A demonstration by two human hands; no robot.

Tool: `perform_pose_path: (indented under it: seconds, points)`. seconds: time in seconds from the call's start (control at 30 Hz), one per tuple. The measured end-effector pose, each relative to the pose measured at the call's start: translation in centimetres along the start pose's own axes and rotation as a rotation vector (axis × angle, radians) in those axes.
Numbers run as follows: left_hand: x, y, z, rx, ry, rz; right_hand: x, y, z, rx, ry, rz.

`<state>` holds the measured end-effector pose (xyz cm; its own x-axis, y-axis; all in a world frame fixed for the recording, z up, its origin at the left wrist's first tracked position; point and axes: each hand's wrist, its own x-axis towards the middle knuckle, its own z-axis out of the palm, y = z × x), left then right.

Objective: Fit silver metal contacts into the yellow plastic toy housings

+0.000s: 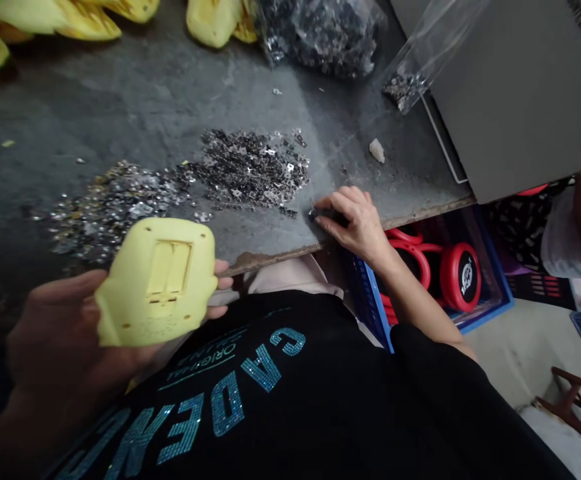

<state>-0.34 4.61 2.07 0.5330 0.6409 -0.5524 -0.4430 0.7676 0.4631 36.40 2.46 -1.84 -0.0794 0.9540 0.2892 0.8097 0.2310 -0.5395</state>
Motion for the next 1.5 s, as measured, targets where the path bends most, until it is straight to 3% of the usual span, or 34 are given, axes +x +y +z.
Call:
perform_pose_path:
  seconds: [0.13,0.27,0.5,0.67,0.77,0.93,1.1,1.2,1.37,1.5]
  points:
    - [0.4,-0.2,0.9,0.114,0.173,0.070,1.1,-0.4,0.3,-0.061,-0.103,-0.003]
    - [0.4,-0.4,0.9,0.118,0.175,0.083,1.5,0.2,0.1,-0.090,-0.125,-0.026]
    - [0.2,-0.4,0.8,0.135,0.166,0.103,2.1,0.5,-0.2,-0.250,0.032,-0.078]
    - [0.2,-0.6,0.8,0.141,0.124,0.106,2.6,-1.1,1.6,-0.206,-0.062,-0.188]
    - [0.2,-0.8,0.7,0.152,0.149,0.093,2.8,-1.3,1.9,-0.163,-0.056,-0.145]
    - [0.1,-0.8,0.8,0.174,0.194,0.104,2.9,-1.4,0.0,-0.020,-0.127,0.002]
    - [0.1,-0.8,0.8,0.123,0.146,0.072,3.5,-1.1,-0.9,-0.103,-0.213,0.074]
    - [0.1,-0.8,0.4,0.128,0.144,0.102,3.7,-0.4,-0.6,-0.189,-0.175,0.075]
    - [0.2,-0.3,0.1,0.205,0.188,0.077,3.1,0.4,-0.2,-0.273,-0.005,0.063]
    - [0.2,-0.3,1.0,0.189,0.304,0.095,2.4,-0.2,0.0,-0.231,-0.017,0.026]
